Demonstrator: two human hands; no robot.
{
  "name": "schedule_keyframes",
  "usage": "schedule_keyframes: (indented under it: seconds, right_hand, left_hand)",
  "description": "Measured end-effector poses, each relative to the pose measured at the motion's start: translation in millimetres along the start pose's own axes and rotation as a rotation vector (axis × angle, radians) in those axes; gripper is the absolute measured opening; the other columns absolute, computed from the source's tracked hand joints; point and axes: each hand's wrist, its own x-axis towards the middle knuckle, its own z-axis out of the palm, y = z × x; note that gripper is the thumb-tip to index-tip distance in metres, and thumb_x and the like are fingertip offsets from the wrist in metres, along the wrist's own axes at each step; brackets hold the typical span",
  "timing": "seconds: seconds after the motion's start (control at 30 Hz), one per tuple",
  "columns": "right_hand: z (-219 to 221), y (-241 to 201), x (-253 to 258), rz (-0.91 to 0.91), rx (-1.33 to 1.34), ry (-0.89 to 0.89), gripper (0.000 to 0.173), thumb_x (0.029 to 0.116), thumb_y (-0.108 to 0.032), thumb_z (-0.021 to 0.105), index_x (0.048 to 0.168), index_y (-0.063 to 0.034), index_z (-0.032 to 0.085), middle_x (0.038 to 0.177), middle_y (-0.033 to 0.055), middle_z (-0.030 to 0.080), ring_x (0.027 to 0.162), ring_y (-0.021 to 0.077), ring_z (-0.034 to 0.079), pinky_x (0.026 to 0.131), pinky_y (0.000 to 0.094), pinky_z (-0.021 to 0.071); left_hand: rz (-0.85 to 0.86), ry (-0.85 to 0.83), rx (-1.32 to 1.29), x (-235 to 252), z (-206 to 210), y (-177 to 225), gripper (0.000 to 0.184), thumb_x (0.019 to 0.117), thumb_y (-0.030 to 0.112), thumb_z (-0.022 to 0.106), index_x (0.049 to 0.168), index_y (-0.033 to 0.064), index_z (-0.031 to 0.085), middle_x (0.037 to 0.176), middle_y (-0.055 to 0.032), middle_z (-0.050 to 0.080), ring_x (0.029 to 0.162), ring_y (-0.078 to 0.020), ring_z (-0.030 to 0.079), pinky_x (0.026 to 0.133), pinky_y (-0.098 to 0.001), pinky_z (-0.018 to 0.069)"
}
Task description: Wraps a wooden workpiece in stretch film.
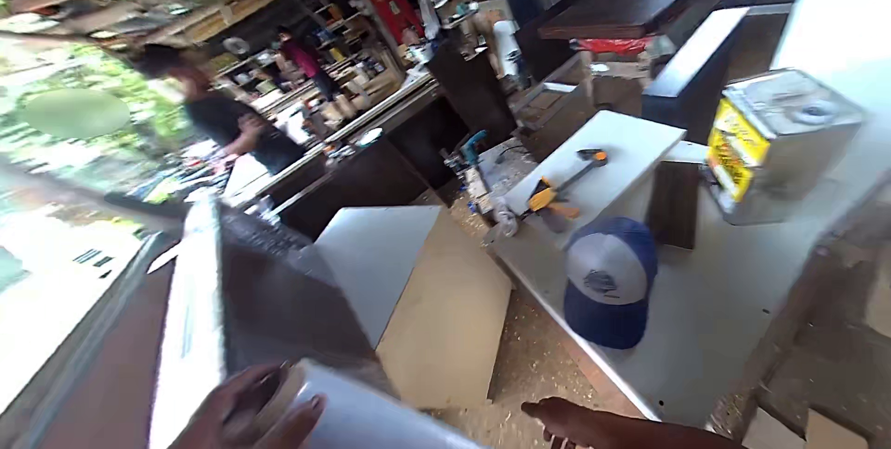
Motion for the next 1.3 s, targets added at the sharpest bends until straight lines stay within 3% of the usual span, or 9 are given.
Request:
schedule_keyframes:
  seconds: [0.1, 0.27, 0.43, 0.57, 0.7, 0.97, 1.1, 1.2, 1.3]
  right_hand:
    - [16.4, -2.4, -5.7, 0.080, 0.018, -0.041, 0.089, 0.1004, -0.075, 0.026, 0.154, -0.0049, 0.038, 0.138, 0.0264, 0.056, 0.110, 0.0377, 0.064, 0.090, 0.0518, 0.0522]
    - [32.5, 14.9, 16.1, 0.084, 0.087, -0.145, 0.092, 0.0995, -0.077, 0.020, 0.152, -0.0035, 0.039, 0.133, 0.0262, 0.060, 0.108, 0.0369, 0.066, 0.089, 0.0530, 0.0538]
    - [40.9, 19.3, 18.8, 0.139, 0.089, -0.172, 0.093, 0.0986, -0.078, 0.018, 0.156, -0.0071, 0.034, 0.140, 0.0286, 0.055, 0.117, 0.0413, 0.063, 0.095, 0.0566, 0.0516]
    - [48.7, 32.7, 31.9, 0.153, 0.178, -0.232, 0.092, 0.0968, -0.081, 0.018, 0.157, -0.0127, 0.032, 0.126, 0.0250, 0.062, 0.100, 0.0343, 0.067, 0.085, 0.0507, 0.0550]
    - [53.0, 41.1, 37.4, 0.150, 0.241, -0.259, 0.090, 0.0966, -0.081, 0.023, 0.158, -0.0159, 0.032, 0.130, 0.0232, 0.062, 0.103, 0.0334, 0.067, 0.086, 0.0499, 0.0550]
    - [58.3, 33.5, 31.1, -0.067, 0.343, -0.046, 0.065, 0.1044, -0.059, 0.045, 0.149, -0.0109, 0.045, 0.132, 0.0209, 0.061, 0.111, 0.0335, 0.064, 0.090, 0.0532, 0.0526]
    - [50.8, 20.4, 36.2, -0.170, 0.373, 0.033, 0.060, 0.1053, -0.055, 0.047, 0.145, -0.0111, 0.049, 0.129, 0.0216, 0.062, 0.104, 0.0334, 0.065, 0.084, 0.0499, 0.0549]
    - [45.7, 4.9, 41.9, -0.208, 0.415, 0.109, 0.056, 0.1058, -0.053, 0.047, 0.144, -0.0125, 0.051, 0.127, 0.0228, 0.062, 0.103, 0.0343, 0.065, 0.082, 0.0509, 0.0542]
    - [44.8, -7.4, 52.7, -0.278, 0.519, 0.150, 0.054, 0.1076, -0.048, 0.047, 0.145, -0.0088, 0.050, 0.133, 0.0228, 0.061, 0.113, 0.0350, 0.063, 0.091, 0.0543, 0.0537]
  left_hand:
    - [-0.049, 0.148, 0.043, -4.1, 7.6, 8.8, 0.072, 0.0722, 0.045, 0.078, 0.130, 0.0060, 0.062, 0.116, -0.0111, 0.069, 0.102, -0.0133, 0.066, 0.088, -0.0376, 0.0549]
    - [-0.163, 0.158, 0.071, -4.0, 6.4, 17.1, 0.066, 0.0739, 0.047, 0.079, 0.129, 0.0151, 0.064, 0.112, -0.0080, 0.069, 0.099, -0.0208, 0.067, 0.084, -0.0523, 0.0537]
    - [-0.211, 0.168, 0.067, -3.9, 5.8, 16.5, 0.065, 0.0735, 0.047, 0.082, 0.129, 0.0198, 0.064, 0.112, -0.0056, 0.069, 0.098, -0.0193, 0.067, 0.082, -0.0525, 0.0540]
    - [-0.219, 0.182, 0.058, -4.2, 5.0, 17.3, 0.062, 0.0729, 0.045, 0.084, 0.127, 0.0212, 0.065, 0.107, -0.0020, 0.070, 0.094, -0.0164, 0.067, 0.079, -0.0501, 0.0549]
    - [-0.214, 0.177, 0.052, -4.4, 4.4, 16.0, 0.060, 0.0736, 0.041, 0.086, 0.127, 0.0236, 0.064, 0.108, -0.0010, 0.070, 0.095, -0.0172, 0.067, 0.079, -0.0518, 0.0550]
    - [-0.255, 0.163, 0.139, -1.6, -8.6, 21.0, 0.062, 0.0778, 0.048, 0.082, 0.132, 0.0246, 0.062, 0.112, -0.0049, 0.069, 0.095, -0.0229, 0.066, 0.077, -0.0567, 0.0520]
    - [-0.267, 0.116, 0.201, 6.1, -22.0, 20.8, 0.064, 0.0855, 0.043, 0.081, 0.140, 0.0198, 0.057, 0.127, -0.0109, 0.063, 0.109, -0.0303, 0.063, 0.088, -0.0621, 0.0493]
    - [-0.297, 0.115, 0.240, 12.9, -29.4, 20.4, 0.067, 0.0879, 0.040, 0.080, 0.144, 0.0160, 0.053, 0.126, -0.0109, 0.063, 0.107, -0.0303, 0.062, 0.086, -0.0604, 0.0504]
    - [-0.356, 0.091, 0.280, 17.7, -37.6, 22.2, 0.062, 0.0896, 0.045, 0.078, 0.140, 0.0171, 0.057, 0.128, -0.0112, 0.064, 0.107, -0.0311, 0.065, 0.088, -0.0615, 0.0509]
